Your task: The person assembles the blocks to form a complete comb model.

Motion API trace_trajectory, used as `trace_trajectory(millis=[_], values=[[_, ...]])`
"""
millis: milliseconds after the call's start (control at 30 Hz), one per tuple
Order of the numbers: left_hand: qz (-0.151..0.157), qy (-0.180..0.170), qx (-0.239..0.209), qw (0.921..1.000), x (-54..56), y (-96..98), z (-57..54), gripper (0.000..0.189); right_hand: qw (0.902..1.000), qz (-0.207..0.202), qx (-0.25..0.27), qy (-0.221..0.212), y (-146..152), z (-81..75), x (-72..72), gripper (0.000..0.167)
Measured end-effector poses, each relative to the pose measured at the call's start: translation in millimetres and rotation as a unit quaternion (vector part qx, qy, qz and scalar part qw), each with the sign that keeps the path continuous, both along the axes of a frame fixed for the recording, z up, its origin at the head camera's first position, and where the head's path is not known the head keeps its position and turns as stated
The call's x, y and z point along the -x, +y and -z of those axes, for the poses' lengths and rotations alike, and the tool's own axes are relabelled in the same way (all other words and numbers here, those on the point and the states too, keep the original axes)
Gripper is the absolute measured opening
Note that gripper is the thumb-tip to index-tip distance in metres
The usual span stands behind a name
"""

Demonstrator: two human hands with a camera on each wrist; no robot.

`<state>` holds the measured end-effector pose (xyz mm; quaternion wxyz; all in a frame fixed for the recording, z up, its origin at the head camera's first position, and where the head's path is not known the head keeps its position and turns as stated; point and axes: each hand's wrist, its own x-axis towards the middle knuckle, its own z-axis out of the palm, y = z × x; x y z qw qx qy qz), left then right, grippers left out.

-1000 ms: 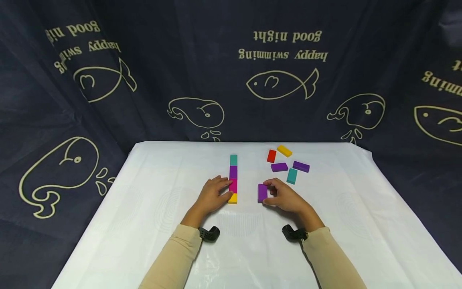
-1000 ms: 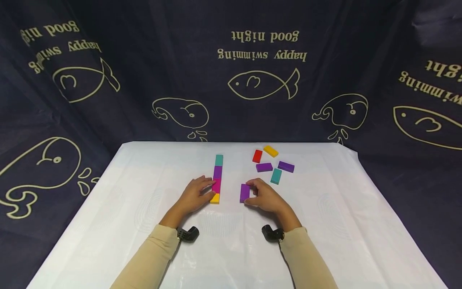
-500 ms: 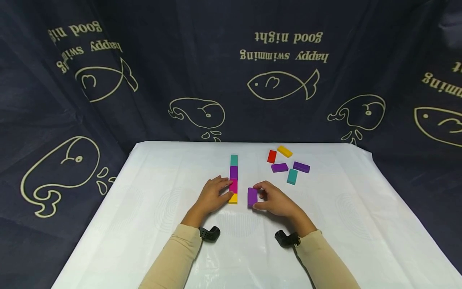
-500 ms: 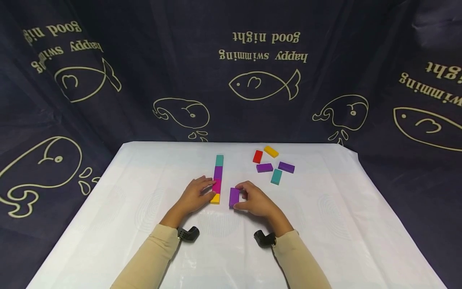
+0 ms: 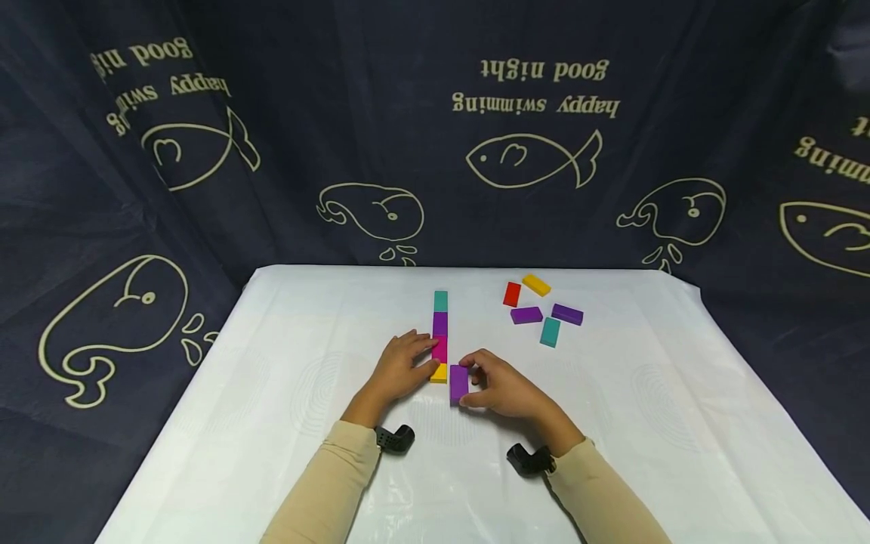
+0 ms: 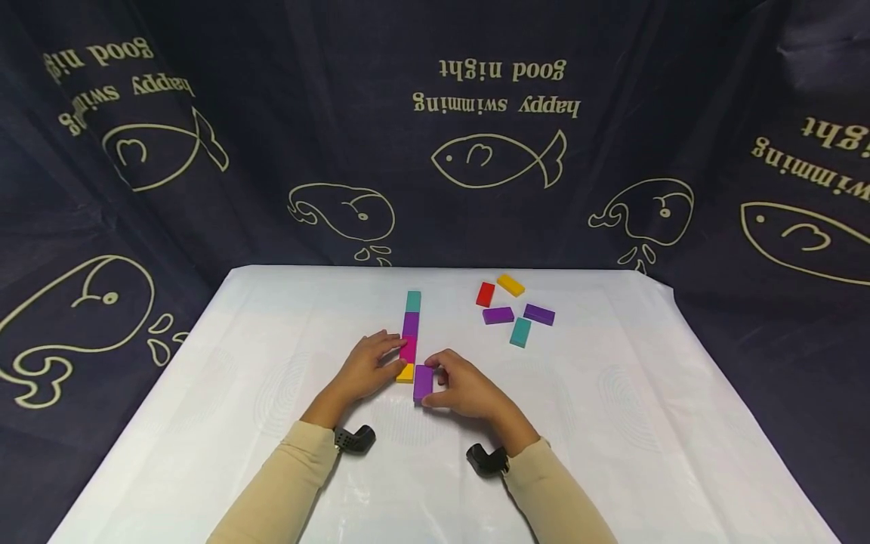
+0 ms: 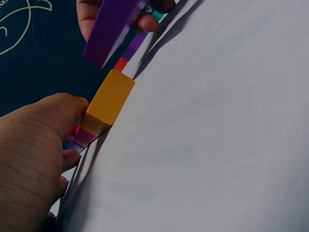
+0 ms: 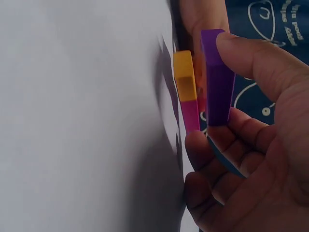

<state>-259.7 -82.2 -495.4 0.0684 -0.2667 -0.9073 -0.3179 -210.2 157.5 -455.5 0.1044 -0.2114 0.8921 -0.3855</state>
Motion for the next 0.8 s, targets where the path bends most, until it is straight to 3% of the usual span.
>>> trace_trajectory(millis=[533,800], values=[[0.007,0.015,-0.006,0.9998,1.5,-0.3,2.0,0.045,0.9992,-0.029,-0.026,-0.010,-10.8,-0.9,-10.1,0.054],[0.004,0.011,-0.006,0.9999,1.0,0.0,1.5,0.046,0.9987,-0.035,-0.037,0.009,-15.8,3.3,-11.9,0.054]])
